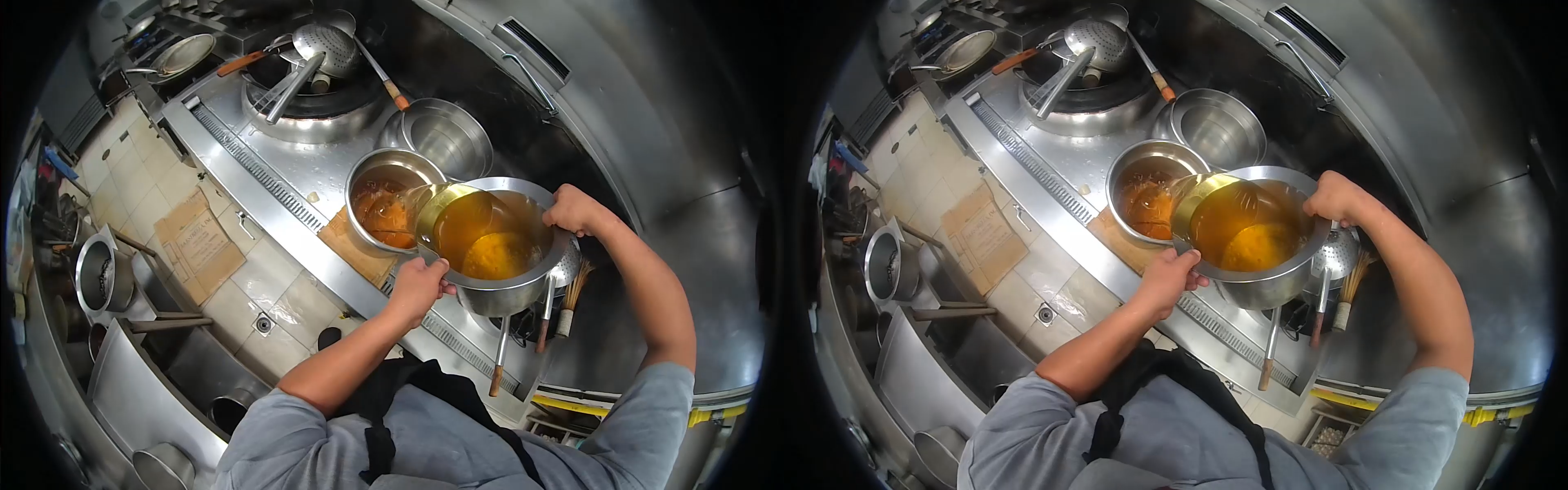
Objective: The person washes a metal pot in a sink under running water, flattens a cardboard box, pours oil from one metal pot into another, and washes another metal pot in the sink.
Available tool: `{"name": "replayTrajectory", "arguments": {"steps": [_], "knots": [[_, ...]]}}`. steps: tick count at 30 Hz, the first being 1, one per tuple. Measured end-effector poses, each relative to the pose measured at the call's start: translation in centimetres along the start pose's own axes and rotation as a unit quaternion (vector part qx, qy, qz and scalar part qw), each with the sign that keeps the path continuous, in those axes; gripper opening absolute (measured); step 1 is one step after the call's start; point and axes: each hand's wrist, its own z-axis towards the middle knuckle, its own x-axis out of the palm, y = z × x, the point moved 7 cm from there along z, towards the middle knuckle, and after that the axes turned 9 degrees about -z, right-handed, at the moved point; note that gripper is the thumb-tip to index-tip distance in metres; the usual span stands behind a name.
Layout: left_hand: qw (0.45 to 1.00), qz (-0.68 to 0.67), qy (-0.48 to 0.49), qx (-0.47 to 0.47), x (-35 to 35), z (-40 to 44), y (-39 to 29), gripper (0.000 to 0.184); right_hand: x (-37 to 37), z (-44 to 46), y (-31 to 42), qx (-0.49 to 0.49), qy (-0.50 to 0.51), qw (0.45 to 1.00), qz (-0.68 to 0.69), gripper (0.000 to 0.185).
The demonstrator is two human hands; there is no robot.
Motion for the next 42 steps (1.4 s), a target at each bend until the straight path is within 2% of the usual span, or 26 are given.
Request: {"name": "replayTrajectory", "arguments": {"steps": [6,11,15,17,21,27,29,32,35,42], "knots": [[0.999,-0.026,0.021,-0.022,-0.1,0.5,-0.6,0.021,-1.2,0.5,1.7,0.017,0.02,0.998,-0.063,0.027],[0.998,-0.046,0.037,-0.036,-0.3,0.9,-0.5,0.023,-3.2,1.7,3.7,-0.042,-0.061,0.992,-0.099,0.026],[0.995,-0.059,0.051,-0.059,-0.4,0.8,-0.6,0.024,-4.2,2.1,5.4,-0.052,-0.059,0.988,-0.133,0.027],[0.994,-0.069,0.054,-0.072,-0.6,1.1,-0.4,0.025,-4.7,3.3,5.9,-0.084,-0.113,0.971,-0.195,0.029],[0.987,-0.101,0.053,-0.112,-0.9,1.6,0.1,0.026,-5.4,3.2,7.9,-0.054,-0.079,0.971,-0.22,0.031],[0.979,-0.126,0.065,-0.146,-1.1,1.8,0.9,0.025,-5.9,5.0,10.4,-0.079,-0.098,0.951,-0.283,0.033],[0.977,-0.131,0.066,-0.158,-1.2,2.0,1.2,0.024,-5.9,5.2,11.9,-0.091,-0.089,0.927,-0.353,0.025],[0.967,-0.144,0.084,-0.192,-1.4,2.6,1.9,0.023,-6.0,5.3,14.0,-0.102,-0.08,0.913,-0.387,0.016],[0.962,-0.152,0.089,-0.21,-1.6,2.6,2.2,0.022,-6.0,5.6,15.5,-0.106,-0.069,0.898,-0.421,0.015],[0.949,-0.18,0.09,-0.241,-1.6,3.0,2.9,0.023,-6.3,5.8,16.8,-0.047,-0.077,0.92,-0.382,0.022]]}}
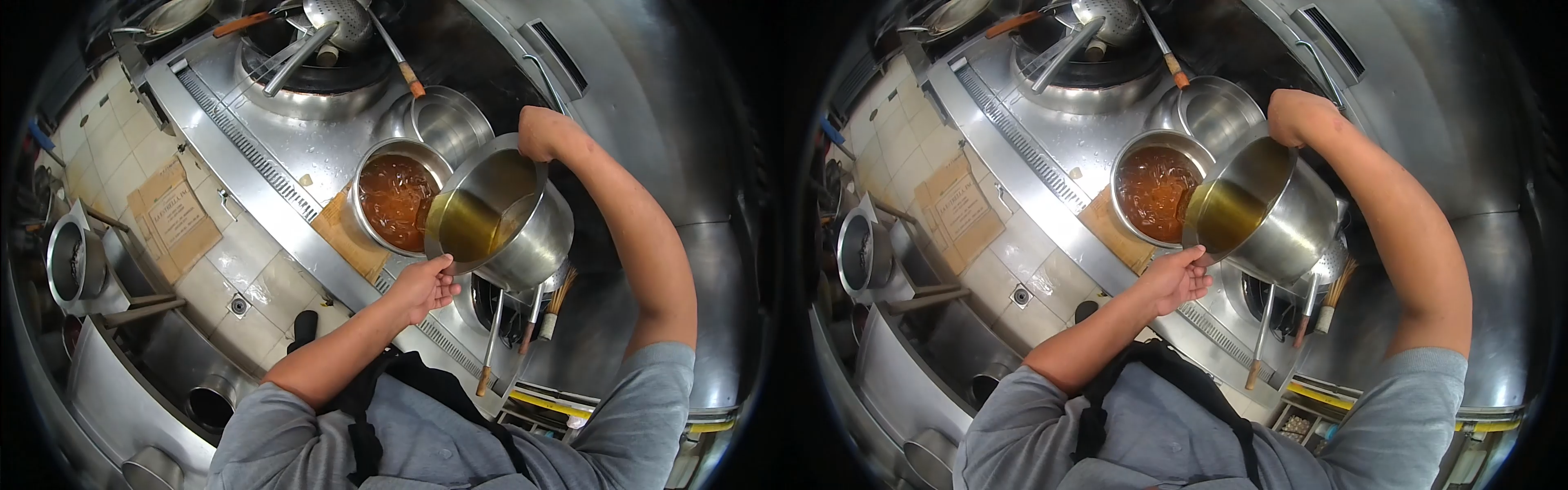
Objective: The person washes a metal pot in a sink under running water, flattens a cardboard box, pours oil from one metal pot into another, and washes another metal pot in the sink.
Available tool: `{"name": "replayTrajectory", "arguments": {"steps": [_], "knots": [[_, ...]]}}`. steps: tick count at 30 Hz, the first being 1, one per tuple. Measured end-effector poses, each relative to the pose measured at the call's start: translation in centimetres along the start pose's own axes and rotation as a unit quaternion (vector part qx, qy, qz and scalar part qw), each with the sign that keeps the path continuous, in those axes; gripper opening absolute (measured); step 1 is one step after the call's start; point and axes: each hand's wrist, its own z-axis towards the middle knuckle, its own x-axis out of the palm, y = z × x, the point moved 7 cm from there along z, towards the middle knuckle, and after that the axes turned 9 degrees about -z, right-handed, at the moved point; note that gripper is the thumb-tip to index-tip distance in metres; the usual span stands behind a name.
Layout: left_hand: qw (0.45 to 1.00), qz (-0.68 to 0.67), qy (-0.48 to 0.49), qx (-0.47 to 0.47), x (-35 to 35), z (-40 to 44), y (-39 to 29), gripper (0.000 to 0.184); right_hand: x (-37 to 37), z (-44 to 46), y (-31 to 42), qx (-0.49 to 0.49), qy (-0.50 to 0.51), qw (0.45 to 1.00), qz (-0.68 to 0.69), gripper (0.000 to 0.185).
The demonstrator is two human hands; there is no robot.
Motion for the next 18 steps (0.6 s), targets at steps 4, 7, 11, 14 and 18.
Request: {"name": "replayTrajectory", "arguments": {"steps": [4,7,11,14,18], "knots": [[1.0,-0.014,0.015,-0.018,0.1,0.5,0.4,0.021,1.1,1.4,0.0,-0.026,0.005,0.999,-0.024,0.02],[1.0,-0.014,0.021,-0.011,0.4,0.6,0.7,0.02,1.6,1.2,-0.4,-0.015,0.011,1.0,-0.017,0.02],[1.0,-0.02,0.003,0.016,-0.3,1.0,0.8,0.019,2.4,0.0,-1.2,-0.001,-0.037,0.997,0.07,0.022],[0.992,0.076,-0.074,0.073,-1.3,0.8,0.3,0.019,4.5,-3.9,-3.4,0.048,-0.036,0.99,0.124,0.023],[0.96,0.177,-0.088,0.198,-1.2,0.6,-1.6,0.016,15.7,-8.8,-7.3,0.067,-0.06,0.965,0.246,0.015]]}}
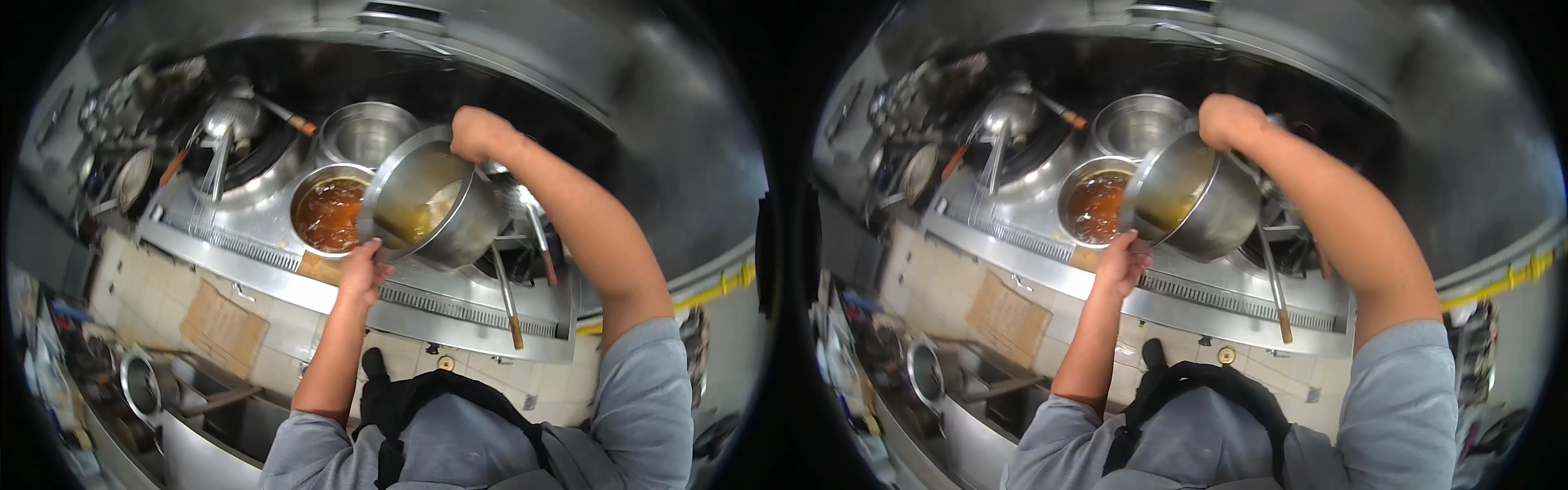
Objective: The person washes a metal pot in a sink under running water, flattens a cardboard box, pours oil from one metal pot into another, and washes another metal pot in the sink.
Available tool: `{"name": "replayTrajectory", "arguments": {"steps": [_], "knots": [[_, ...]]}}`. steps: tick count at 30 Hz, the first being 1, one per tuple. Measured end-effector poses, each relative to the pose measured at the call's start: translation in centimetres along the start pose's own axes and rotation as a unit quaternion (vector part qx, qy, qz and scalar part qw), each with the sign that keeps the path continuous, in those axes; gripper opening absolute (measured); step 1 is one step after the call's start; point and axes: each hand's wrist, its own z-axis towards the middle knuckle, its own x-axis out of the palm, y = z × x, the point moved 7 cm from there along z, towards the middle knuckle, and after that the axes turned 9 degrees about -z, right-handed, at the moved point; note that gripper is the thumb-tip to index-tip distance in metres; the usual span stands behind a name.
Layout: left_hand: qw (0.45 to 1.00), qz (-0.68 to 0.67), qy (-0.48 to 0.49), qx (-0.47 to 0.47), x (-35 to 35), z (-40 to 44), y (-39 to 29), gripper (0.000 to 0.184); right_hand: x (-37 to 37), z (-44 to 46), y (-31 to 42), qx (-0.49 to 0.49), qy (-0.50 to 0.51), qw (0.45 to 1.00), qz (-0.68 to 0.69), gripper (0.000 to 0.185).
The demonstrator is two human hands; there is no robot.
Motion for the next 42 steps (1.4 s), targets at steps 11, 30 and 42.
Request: {"name": "replayTrajectory", "arguments": {"steps": [11,30,42], "knots": [[0.852,0.452,0.103,0.242,18.0,-19.0,6.0,0.018,24.9,-39.9,-13.4,0.157,-0.153,0.6,0.77,0.024],[0.764,0.299,0.24,-0.518,31.7,-22.2,76.4,0.027,41.7,-74.0,-47.5,0.525,-0.176,0.696,0.457,0.034],[0.955,0.206,0.149,-0.155,61.9,7.5,90.7,0.019,56.7,-63.7,-66.8,0.378,-0.186,0.681,0.599,0.035]]}}
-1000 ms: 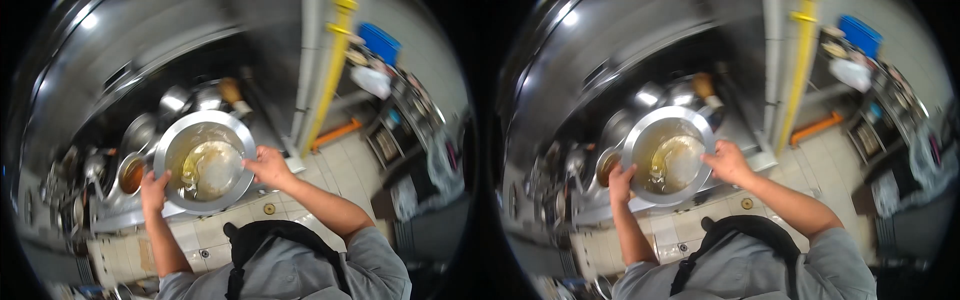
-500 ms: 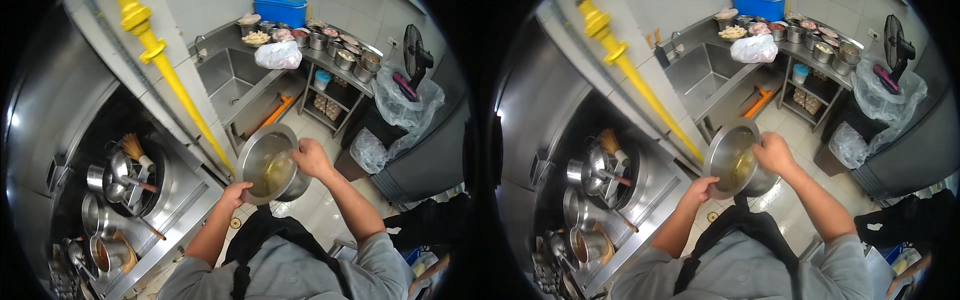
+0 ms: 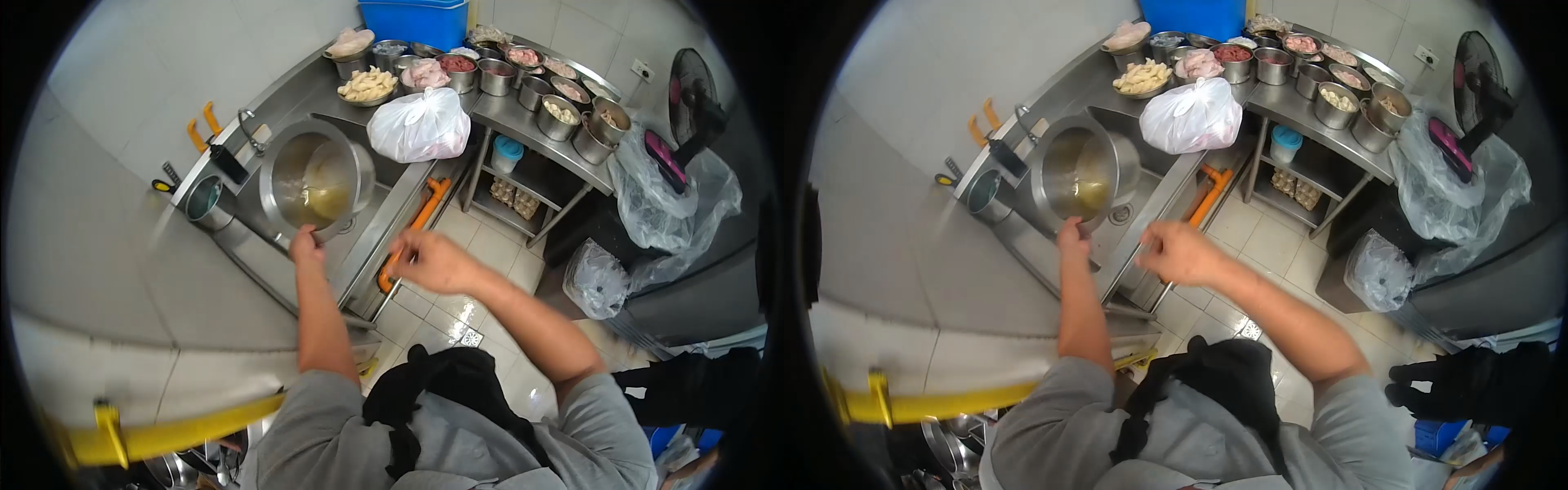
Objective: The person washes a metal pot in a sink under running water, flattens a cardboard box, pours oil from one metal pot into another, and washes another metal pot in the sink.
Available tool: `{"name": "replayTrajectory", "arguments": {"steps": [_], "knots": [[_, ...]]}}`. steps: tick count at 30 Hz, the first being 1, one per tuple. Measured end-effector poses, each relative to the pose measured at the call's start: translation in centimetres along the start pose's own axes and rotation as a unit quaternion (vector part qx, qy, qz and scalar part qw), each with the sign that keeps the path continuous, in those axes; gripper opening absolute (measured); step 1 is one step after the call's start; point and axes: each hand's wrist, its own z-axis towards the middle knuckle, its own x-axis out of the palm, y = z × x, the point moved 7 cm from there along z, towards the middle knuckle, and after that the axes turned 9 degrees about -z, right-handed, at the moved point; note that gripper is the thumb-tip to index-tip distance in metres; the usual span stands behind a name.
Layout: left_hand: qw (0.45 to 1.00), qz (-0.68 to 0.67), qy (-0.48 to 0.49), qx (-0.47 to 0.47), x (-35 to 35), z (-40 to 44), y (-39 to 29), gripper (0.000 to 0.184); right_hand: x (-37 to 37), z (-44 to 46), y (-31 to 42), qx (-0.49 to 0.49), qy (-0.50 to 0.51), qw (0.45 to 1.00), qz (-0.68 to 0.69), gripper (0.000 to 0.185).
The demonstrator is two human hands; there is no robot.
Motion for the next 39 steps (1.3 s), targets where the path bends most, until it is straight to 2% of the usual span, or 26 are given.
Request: {"name": "replayTrajectory", "arguments": {"steps": [4,6,8,10,12,13,15,17,18,19,20,21,22,23,24,25,26,27,28,29,30,32,33,34,35,39], "knots": [[0.97,0.152,-0.188,0.005,-1.7,5.0,-0.1,0.03,2.3,4.4,-6.5,0.027,0.058,0.996,0.062,0.032],[0.964,0.17,-0.203,-0.018,-4.7,9.7,2.0,0.035,2.8,7.8,-10.6,0.05,0.096,0.992,0.064,0.032],[0.968,0.123,-0.215,-0.03,-8.0,13.8,4.5,0.03,2.6,11.8,-13.1,0.075,0.14,0.985,0.074,0.031],[0.95,0.13,-0.275,-0.065,-10.2,15.8,6.8,0.03,2.2,17.6,-14.4,0.111,0.167,0.974,0.107,0.035],[0.94,0.158,-0.293,-0.077,-10.8,15.7,8.6,0.019,4.0,25.0,-15.9,0.05,0.144,0.98,0.124,0.043],[0.934,0.17,-0.304,-0.084,-11.7,16.2,9.2,0.023,5.0,28.8,-16.4,0.053,0.139,0.975,0.168,0.045],[0.899,0.304,-0.283,-0.14,-14.0,17.8,12.0,0.032,7.5,36.5,-16.3,0.047,0.149,0.962,0.222,0.043],[0.837,0.459,-0.224,-0.197,-17.0,20.1,15.6,0.041,10.0,43.9,-15.3,0.125,0.17,0.906,0.368,0.045],[0.88,0.241,-0.39,-0.123,-9.3,13.8,12.1,0.046,12.8,47.7,-16.4,0.162,0.17,0.863,0.447,0.045],[0.901,0.181,-0.383,-0.09,-10.5,15.0,14.0,0.048,14.9,50.9,-16.4,0.191,0.17,0.824,0.506,0.038],[0.916,0.124,-0.377,-0.056,-12.6,15.3,15.2,0.05,18.2,54.9,-17.2,0.181,0.221,0.794,0.536,0.023],[0.908,0.096,-0.395,-0.097,-11.7,14.4,15.0,0.053,19.9,57.7,-16.2,0.232,0.252,0.734,0.586,0.012],[0.901,0.069,-0.404,-0.14,-10.3,14.4,13.9,0.056,21.6,60.6,-15.5,0.275,0.232,0.695,0.623,0.006],[0.892,0.219,-0.384,-0.1,-10.6,16.2,11.2,0.061,22.6,64.3,-14.7,0.217,0.238,0.656,0.682,0.01],[0.859,0.368,-0.35,-0.063,-10.5,18.1,8.5,0.066,21.8,65.7,-12.0,0.198,0.196,0.663,0.695,0.018],[0.77,0.484,-0.377,0.176,-6.6,17.7,1.4,0.067,19.5,66.7,-8.5,0.174,0.152,0.667,0.708,0.026],[0.757,0.42,-0.354,0.354,-0.7,16.4,-6.6,0.064,18.9,67.0,-6.4,0.173,0.156,0.665,0.71,0.026],[0.726,0.377,-0.26,0.514,3.8,15.9,-13.7,0.054,18.0,66.4,-4.0,0.11,0.205,0.678,0.697,0.032],[0.663,0.416,-0.272,0.56,7.0,15.2,-20.2,0.043,17.4,65.4,-2.2,0.047,0.253,0.69,0.676,0.038],[0.623,0.44,-0.261,0.591,7.9,15.9,-25.6,0.03,17.9,64.4,-2.0,0.074,0.263,0.738,0.617,0.034],[0.603,0.527,-0.29,0.523,6.4,19.5,-30.2,0.028,18.6,63.4,-2.6,0.078,0.264,0.74,0.615,0.034],[0.648,0.651,-0.214,0.333,3.9,28.7,-33.8,0.036,21.2,61.3,-5.6,0.206,0.294,0.758,0.544,0.031],[0.639,0.731,-0.139,0.194,1.6,33.4,-32.4,0.042,21.6,60.8,-6.6,0.204,0.292,0.761,0.543,0.031],[0.608,0.79,-0.058,0.048,1.0,35.1,-30.5,0.047,22.1,59.9,-8.0,0.233,0.289,0.763,0.53,0.031],[0.534,0.843,-0.063,-0.026,0.5,36.3,-29.8,0.051,22.6,59.4,-9.3,0.262,0.285,0.764,0.516,0.032],[0.482,0.872,-0.071,-0.038,-1.5,39.6,-29.1,0.049,23.4,57.8,-12.8,0.305,0.27,0.776,0.481,0.03]]}}
